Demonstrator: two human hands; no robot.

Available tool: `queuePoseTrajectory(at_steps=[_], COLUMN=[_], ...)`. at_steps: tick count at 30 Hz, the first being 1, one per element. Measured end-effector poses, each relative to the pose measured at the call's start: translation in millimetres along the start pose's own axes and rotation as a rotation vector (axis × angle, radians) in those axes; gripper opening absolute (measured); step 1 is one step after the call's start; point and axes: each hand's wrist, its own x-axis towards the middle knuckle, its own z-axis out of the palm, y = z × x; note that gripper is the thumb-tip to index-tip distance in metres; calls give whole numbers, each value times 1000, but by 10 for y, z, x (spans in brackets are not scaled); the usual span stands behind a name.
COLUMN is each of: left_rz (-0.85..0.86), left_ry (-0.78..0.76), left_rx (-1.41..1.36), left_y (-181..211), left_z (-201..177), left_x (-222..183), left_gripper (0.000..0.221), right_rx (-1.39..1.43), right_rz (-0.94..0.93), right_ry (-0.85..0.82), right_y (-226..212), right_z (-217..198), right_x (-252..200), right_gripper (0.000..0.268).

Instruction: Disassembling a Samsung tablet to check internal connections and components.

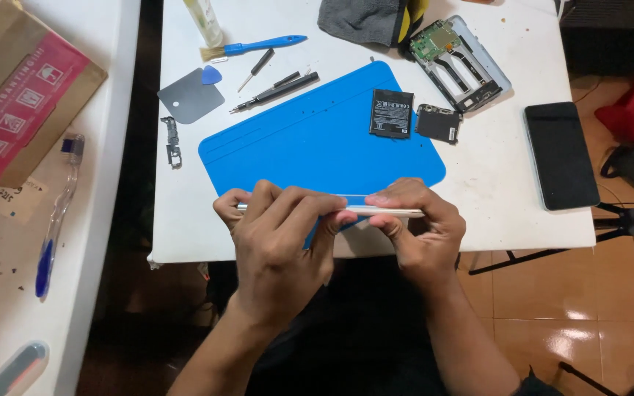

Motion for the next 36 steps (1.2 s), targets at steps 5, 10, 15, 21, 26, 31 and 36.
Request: queuePoseTrajectory(at_steps=[5,10,15,21,26,31,36], left_rz=[95,46,-6,-28,47,-55,-145], left_ry=[34,45,-10,-50,7,40,51], left_rx=[-22,-292,-598,-1037,-903,-1064,-1235], left_y=[-125,-410,-639,-594,-447,-506,-594], left_z=[31,-7,-13,177,87,93,91], left_x=[55,147,174,19,27,-20,-99], left_gripper=[18,10,17,21,29,21,18], right_rx=[-105,142,117,-55,-149,-162,-165], right_rz=[117,198,-50,-287,-263,-242,-246], right_ry=[-209,72,131,19,-180,-154,-155], right_y=[143,261,-140,-391,-525,-580,-659], right_z=[-134,-213,-95,-53,-22,142,239], right_x=[52,-65,113,353,458,502,526], right_gripper=[44,31,22,20,27,33,33])
